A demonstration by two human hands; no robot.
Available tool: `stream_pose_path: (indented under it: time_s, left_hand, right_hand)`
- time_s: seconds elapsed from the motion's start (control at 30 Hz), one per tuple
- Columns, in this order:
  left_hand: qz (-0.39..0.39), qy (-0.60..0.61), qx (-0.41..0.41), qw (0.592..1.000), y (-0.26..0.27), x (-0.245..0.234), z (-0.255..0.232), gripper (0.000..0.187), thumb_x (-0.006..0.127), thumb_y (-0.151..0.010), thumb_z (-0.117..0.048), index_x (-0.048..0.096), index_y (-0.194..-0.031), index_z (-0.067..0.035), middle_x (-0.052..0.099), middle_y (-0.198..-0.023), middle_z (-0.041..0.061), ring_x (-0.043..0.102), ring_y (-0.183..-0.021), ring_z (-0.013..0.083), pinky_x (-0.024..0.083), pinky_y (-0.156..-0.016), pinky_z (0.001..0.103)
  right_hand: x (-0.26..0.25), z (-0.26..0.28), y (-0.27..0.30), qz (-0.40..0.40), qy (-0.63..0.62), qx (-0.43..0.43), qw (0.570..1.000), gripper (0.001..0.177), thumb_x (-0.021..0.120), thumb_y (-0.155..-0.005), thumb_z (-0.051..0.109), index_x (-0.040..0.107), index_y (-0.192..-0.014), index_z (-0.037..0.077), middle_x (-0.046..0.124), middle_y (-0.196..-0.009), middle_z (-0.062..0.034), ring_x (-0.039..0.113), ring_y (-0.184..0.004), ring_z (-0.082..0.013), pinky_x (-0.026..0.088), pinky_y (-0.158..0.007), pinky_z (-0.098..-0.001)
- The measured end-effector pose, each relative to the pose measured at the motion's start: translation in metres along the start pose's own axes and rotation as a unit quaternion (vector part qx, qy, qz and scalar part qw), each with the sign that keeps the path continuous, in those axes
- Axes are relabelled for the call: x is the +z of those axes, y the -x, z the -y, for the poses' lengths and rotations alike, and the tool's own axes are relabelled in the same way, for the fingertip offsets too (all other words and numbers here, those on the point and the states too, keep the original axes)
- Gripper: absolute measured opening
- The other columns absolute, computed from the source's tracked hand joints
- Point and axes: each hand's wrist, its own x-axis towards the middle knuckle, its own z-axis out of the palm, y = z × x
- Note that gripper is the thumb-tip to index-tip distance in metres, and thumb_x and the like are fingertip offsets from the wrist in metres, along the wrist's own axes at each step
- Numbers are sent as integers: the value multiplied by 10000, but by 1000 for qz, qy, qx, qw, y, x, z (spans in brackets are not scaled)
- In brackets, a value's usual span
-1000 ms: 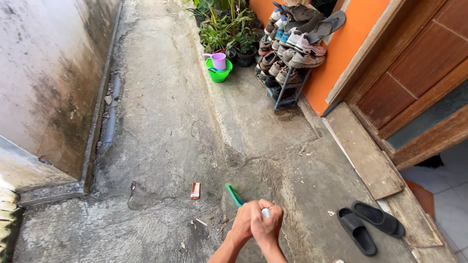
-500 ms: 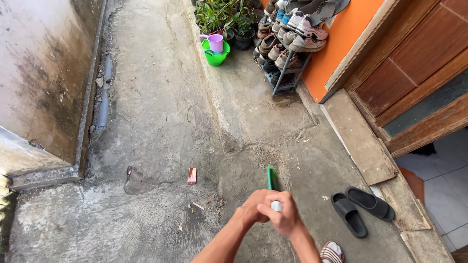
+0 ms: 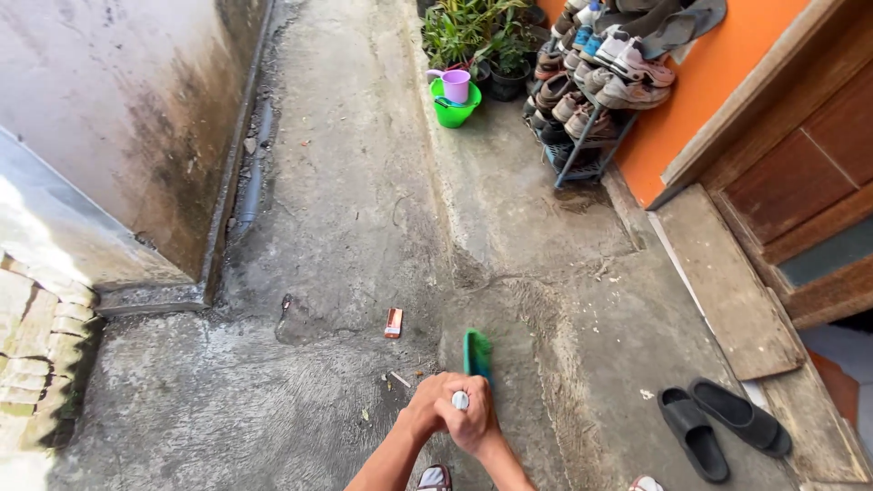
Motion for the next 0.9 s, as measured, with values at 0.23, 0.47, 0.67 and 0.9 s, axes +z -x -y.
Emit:
stream_pose_path:
  time_s: [0.23,0.47,0.67,0.9]
  left_hand:
    - [-65,56,18,996,24,-39,-33,195,724,-755,-197,679,-936,-141,732,-929,117,688,-892,378,531,-731,474]
    - [-77,130,-22,988,-29,-41,-88,197,724,-780,-248,668,-922,-122,759,-900,159,732,-873,354,561,-757,420]
    - [-98,241,56,964,-109,60,-73,288,764,-758,-264,632,-939,-82,727,-905,165,719,-845,357,565,-738,406]
    - [-88,153,44,983,-78,58,-68,275,778,-730,-263,677,-950,-134,742,-979,110,701,-923,358,550,-736,435]
  right_hand:
    - [0,23,-11,7,-19,74,997,261,590,-694,133,471,-517,-18,457,-492,-69,443,-468,-127,316,-434,-352]
    - [-57,61,-46,-41,49,70,995,315,592,-685,130,458,-438,-12,446,-398,-41,378,-380,-132,238,-396,-348]
    - [-118,15,-42,-33,130,21,991,313,642,-710,141,467,-504,-18,397,-441,-74,425,-412,-125,314,-405,-344]
    - [-101,-6,-26,20,42,12,999,244,620,-701,144,512,-546,-11,529,-513,-90,502,-484,-153,371,-470,-359]
